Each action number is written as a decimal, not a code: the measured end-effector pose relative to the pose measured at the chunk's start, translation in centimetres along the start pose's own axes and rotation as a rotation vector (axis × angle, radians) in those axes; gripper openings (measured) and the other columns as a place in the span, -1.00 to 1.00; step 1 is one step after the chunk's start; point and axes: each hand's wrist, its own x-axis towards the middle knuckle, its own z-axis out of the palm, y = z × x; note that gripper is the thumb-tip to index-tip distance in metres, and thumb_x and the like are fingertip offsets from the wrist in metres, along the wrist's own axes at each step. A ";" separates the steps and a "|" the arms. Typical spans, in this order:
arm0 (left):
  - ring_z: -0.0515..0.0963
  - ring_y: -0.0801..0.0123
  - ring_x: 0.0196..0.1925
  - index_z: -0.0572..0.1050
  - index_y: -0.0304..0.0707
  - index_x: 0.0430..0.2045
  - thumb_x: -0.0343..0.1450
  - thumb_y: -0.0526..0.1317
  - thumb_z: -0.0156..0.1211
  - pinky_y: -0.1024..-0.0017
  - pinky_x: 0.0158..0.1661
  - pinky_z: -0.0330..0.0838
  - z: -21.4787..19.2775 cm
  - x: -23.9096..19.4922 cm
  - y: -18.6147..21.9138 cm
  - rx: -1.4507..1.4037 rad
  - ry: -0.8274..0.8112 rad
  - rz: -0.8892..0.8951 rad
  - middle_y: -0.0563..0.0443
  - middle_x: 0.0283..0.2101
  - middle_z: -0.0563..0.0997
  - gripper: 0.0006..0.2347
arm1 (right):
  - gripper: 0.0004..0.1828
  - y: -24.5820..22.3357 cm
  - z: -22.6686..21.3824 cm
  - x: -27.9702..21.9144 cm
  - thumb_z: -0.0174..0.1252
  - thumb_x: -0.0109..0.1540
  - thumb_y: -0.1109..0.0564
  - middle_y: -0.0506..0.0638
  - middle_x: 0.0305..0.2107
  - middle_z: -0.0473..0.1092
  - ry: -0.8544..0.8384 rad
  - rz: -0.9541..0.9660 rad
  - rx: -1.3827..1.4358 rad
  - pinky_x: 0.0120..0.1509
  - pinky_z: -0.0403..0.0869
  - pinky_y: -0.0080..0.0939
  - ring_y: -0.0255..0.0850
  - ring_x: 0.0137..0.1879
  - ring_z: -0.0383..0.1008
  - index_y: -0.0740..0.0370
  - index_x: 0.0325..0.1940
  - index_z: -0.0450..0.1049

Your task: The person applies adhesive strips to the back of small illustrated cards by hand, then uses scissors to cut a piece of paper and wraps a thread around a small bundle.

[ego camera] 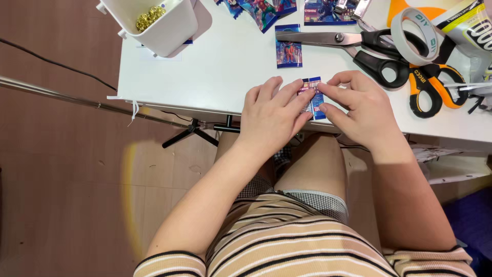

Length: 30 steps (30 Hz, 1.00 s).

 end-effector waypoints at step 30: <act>0.49 0.07 0.16 0.55 0.19 -0.07 0.45 -0.01 0.11 0.10 0.02 0.34 0.1 0.5 0.4 0.016 0.073 -0.001 0.18 0.02 0.56 -0.78 | -0.64 -0.6 0.1 0.2 0.42 0.17 0.18 0.03 -0.14 0.39 -0.005 0.047 0.012 0.08 0.45 0.08 -0.04 -0.31 0.44 0.04 0.06 0.67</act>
